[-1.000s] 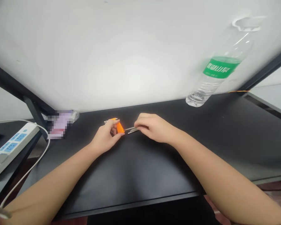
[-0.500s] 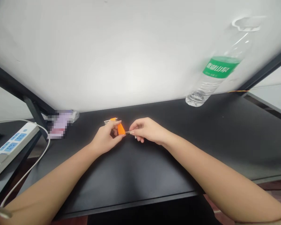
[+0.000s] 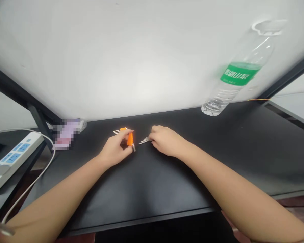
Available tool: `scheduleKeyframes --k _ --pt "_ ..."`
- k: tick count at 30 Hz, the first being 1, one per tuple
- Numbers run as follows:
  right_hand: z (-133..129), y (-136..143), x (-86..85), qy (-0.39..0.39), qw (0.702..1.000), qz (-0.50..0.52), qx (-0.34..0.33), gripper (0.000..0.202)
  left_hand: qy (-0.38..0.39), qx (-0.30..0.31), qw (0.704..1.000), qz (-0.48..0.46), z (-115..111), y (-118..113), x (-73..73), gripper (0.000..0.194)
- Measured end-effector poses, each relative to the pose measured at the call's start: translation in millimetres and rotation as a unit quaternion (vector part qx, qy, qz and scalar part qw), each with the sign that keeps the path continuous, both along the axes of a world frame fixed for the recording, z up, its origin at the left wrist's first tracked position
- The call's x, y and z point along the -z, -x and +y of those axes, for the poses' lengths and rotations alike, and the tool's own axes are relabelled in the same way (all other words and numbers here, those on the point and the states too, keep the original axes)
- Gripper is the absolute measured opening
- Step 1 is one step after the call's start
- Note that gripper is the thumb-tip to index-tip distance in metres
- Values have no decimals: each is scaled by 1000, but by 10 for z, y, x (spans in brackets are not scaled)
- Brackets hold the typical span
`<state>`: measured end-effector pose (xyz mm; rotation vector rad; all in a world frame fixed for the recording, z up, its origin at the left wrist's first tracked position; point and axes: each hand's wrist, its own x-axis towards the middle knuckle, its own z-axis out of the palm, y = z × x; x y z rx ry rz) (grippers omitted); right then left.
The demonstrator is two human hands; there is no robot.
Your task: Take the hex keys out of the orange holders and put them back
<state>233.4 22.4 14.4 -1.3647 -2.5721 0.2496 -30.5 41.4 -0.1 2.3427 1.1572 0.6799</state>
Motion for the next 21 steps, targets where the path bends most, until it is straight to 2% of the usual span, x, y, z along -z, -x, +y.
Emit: scheduleKeyframes --k 3,7,11,15,18,21 --pt "-1 34 16 -20 998 -52 -7 15 26 5 1000 -16 2 2 5 52" --pt "-12 73 19 -40 997 -69 3 16 35 12 999 -28 6 4 18 49" --pt "-24 69 8 -17 997 -80 12 9 37 16 999 -24 10 1 21 47" --pt "-33 43 -47 28 1000 5 10 9 33 16 999 -22 18 5 28 47" --pt "-31 16 -114 20 994 111 2 10 24 13 1000 -15 25 18 40 46" --pt "-30 4 -157 9 986 169 -10 12 19 16 1000 -8 28 25 48 46"
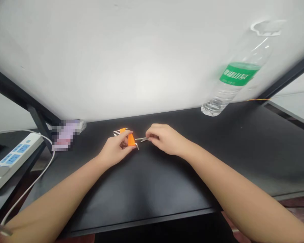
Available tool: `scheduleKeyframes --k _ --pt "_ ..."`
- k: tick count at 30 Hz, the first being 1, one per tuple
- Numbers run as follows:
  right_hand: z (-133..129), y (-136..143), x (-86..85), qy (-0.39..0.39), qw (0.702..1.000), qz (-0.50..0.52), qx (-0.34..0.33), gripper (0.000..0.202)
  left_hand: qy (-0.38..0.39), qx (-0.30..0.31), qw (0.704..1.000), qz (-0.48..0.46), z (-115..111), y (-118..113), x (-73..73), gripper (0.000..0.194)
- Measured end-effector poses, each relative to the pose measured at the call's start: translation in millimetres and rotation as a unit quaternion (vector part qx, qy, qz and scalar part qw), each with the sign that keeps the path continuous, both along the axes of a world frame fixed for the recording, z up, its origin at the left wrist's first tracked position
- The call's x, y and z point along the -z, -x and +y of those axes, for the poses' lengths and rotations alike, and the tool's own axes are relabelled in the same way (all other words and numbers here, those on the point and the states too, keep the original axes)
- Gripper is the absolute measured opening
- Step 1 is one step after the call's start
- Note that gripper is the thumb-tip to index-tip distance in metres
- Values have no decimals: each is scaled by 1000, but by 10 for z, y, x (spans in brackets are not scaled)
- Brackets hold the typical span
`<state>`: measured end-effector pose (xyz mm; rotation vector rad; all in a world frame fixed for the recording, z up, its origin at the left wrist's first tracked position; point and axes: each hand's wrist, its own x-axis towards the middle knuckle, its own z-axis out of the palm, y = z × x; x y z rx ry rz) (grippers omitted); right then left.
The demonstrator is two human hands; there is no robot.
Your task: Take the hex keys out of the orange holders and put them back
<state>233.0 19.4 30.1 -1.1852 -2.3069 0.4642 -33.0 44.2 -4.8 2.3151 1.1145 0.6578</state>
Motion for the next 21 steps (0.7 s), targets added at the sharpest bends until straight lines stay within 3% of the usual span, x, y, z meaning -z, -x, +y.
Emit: scheduleKeyframes --k 10,21 --pt "-26 42 80 -38 999 -13 -26 22 -20 -17 999 25 -24 -24 -50 44" --pt "-44 1 -35 -36 999 0 -26 21 -21 -21 999 29 -29 -24 -66 45"
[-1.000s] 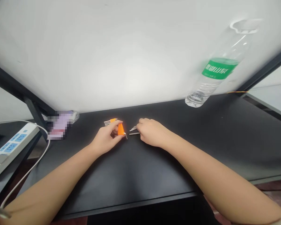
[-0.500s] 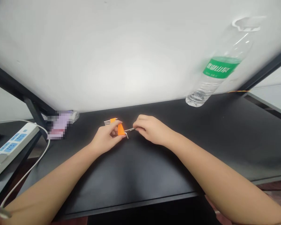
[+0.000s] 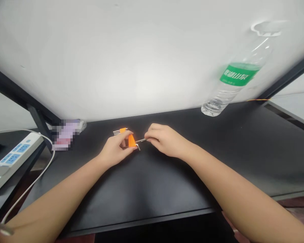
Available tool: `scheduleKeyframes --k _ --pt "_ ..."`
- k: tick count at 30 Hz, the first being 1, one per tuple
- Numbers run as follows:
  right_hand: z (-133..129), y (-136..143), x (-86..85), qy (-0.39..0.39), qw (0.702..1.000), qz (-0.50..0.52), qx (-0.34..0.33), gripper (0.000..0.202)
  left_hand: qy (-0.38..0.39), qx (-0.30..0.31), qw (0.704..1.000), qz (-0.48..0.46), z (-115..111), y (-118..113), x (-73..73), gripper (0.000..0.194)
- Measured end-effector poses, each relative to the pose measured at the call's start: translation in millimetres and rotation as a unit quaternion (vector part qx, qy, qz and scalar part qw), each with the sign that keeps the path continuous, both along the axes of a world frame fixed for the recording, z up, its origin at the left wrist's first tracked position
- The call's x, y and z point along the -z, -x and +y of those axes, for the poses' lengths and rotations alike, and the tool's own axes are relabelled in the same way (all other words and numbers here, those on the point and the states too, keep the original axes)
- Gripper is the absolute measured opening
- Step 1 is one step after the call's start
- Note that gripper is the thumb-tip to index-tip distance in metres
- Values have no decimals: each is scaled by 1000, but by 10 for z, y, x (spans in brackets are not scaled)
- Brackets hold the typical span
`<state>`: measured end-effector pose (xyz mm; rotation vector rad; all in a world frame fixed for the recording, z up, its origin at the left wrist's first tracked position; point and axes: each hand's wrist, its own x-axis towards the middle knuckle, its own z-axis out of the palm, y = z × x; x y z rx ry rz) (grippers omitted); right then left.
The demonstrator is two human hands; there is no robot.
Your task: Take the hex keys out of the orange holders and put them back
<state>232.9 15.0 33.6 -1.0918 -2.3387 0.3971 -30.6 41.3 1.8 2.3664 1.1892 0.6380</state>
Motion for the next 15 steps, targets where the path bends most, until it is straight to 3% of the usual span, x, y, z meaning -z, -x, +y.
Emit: scheduleKeyframes --k 5,11,15 --pt "-52 103 23 17 1000 20 -15 20 -7 11 1000 6 4 2 6 47" --pt "-87 282 110 126 977 160 -58 25 -9 49 999 -20 23 1 -3 37" --pt "23 141 168 67 993 96 6 16 10 39 999 -17 8 -1 2 43"
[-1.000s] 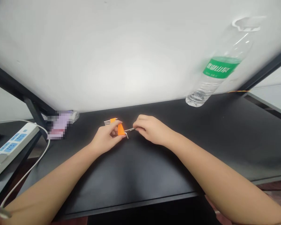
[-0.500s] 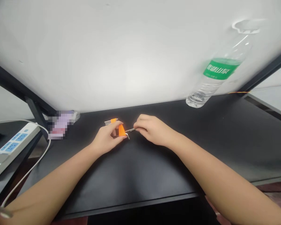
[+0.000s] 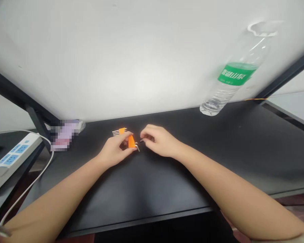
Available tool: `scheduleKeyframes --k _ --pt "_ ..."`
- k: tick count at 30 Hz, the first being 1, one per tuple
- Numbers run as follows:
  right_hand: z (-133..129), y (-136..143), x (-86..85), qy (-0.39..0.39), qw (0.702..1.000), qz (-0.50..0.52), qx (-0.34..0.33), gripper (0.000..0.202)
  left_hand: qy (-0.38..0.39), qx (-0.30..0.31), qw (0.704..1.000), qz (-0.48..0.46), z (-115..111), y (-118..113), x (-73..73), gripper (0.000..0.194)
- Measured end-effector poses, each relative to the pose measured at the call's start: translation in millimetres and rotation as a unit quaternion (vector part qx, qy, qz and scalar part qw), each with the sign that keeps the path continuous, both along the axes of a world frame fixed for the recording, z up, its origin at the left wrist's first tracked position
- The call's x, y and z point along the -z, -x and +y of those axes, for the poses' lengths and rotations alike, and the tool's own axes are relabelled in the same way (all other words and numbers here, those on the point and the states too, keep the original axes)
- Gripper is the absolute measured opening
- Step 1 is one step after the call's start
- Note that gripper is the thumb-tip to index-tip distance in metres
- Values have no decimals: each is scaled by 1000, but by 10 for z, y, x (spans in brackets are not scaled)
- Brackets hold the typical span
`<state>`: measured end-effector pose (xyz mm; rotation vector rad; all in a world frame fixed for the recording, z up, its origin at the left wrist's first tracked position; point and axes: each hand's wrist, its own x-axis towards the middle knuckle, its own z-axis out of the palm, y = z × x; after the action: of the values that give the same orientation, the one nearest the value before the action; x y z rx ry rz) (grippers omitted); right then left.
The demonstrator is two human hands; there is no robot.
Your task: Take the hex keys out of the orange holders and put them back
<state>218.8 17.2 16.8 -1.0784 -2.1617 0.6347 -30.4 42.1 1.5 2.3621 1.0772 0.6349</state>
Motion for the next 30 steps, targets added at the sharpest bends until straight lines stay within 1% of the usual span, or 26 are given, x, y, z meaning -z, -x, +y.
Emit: scheduleKeyframes --k 2,5,9,12,14,15,18,21,26,30 --pt "70 -119 24 -31 994 -98 34 12 6 -2 1000 2 -11 -2 -2 43" --pt "140 -238 59 -28 975 -216 41 14 10 -6 1000 11 -18 -5 -11 41" --pt "132 -222 73 -40 951 -303 41 13 13 -4 1000 10 -13 -2 -16 42" --pt "85 -169 47 -42 938 -340 47 8 7 3 1000 9 -11 -2 -16 42" --pt "58 -151 15 -27 942 -332 49 6 2 3 1000 12 -12 -3 -17 41" --pt "49 -148 -5 -18 949 -313 44 7 0 2 1000 13 -13 -3 -18 40" --pt "34 -144 -67 -8 978 -210 14 9 -2 1 1000 14 -15 -2 -22 40" --pt "21 -128 -106 -16 992 -125 -6 10 -1 1 1000 18 -16 -1 -23 38" --pt "14 -117 -89 -40 994 -103 -19 15 -3 1 1000 15 -17 -1 -22 38" --pt "15 -127 -67 -48 994 -97 -18 19 1 13 1000 13 -19 3 -23 38"
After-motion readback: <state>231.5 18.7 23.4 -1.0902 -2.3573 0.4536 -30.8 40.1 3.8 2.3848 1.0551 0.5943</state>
